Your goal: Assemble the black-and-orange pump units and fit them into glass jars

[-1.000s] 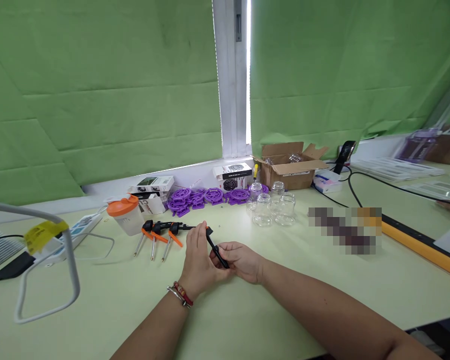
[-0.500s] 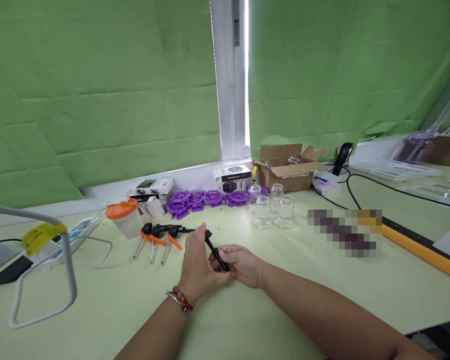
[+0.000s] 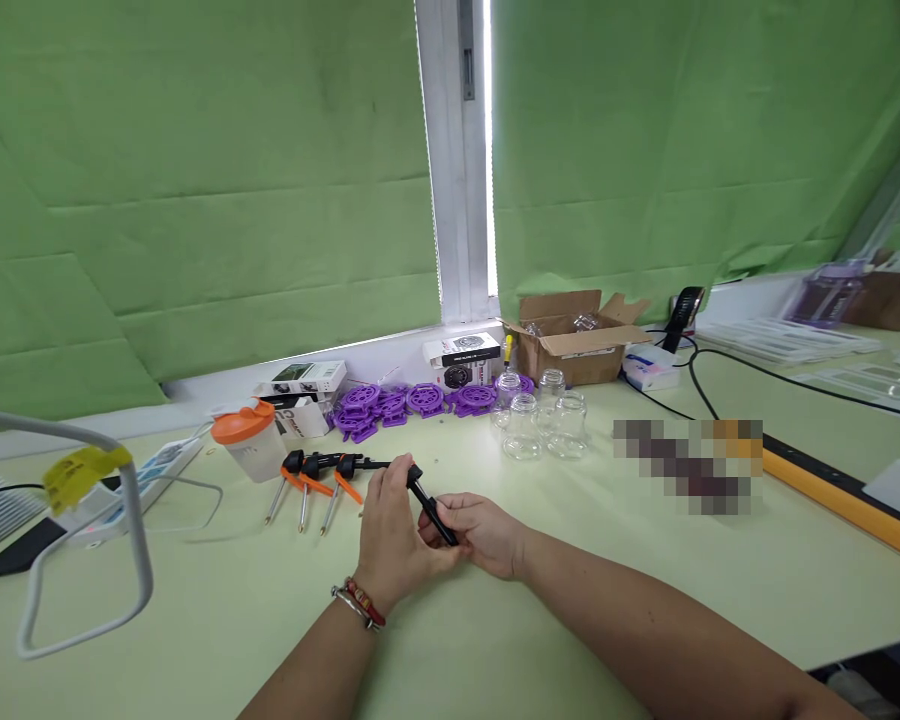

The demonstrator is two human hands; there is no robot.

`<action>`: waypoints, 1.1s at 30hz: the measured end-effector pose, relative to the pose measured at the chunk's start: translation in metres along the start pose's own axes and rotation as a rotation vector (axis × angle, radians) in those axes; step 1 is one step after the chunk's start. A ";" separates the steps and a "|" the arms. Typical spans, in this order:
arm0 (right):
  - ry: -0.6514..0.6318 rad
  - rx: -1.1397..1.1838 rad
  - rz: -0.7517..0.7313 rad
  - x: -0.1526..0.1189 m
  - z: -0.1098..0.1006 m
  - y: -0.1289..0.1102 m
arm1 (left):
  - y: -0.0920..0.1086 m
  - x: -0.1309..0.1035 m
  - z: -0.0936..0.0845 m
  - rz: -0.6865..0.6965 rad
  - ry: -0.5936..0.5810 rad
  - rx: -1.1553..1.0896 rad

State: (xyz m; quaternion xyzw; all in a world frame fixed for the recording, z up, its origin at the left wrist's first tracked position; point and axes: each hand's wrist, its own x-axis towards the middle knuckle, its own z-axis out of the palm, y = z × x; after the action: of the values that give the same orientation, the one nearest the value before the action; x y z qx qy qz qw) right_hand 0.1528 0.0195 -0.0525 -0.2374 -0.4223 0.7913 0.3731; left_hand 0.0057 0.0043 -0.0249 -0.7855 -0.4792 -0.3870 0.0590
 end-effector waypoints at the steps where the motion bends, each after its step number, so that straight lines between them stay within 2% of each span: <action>1: 0.010 -0.002 0.000 0.000 0.000 0.000 | -0.001 0.000 0.000 -0.001 0.001 -0.005; 7: 0.062 -0.004 0.006 -0.001 0.003 -0.001 | -0.001 0.001 0.001 -0.025 0.002 -0.027; 15: 0.056 -0.040 0.019 -0.002 0.005 -0.004 | 0.002 0.001 -0.002 -0.066 0.020 -0.010; 23: 0.189 -0.063 0.009 -0.003 0.010 -0.002 | 0.006 0.000 0.003 -0.077 0.010 0.013; 29: 0.174 -0.089 0.035 -0.003 0.011 -0.005 | -0.007 0.001 0.000 -0.062 -0.046 -0.049; 33: 0.056 -0.160 0.038 -0.002 0.007 -0.004 | -0.020 0.003 -0.003 -0.104 -0.036 -0.134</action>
State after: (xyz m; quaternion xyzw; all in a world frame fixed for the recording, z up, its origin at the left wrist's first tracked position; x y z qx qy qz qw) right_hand 0.1508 0.0161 -0.0453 -0.2964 -0.4692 0.7549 0.3495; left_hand -0.0111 0.0151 -0.0263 -0.7686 -0.4933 -0.4067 -0.0226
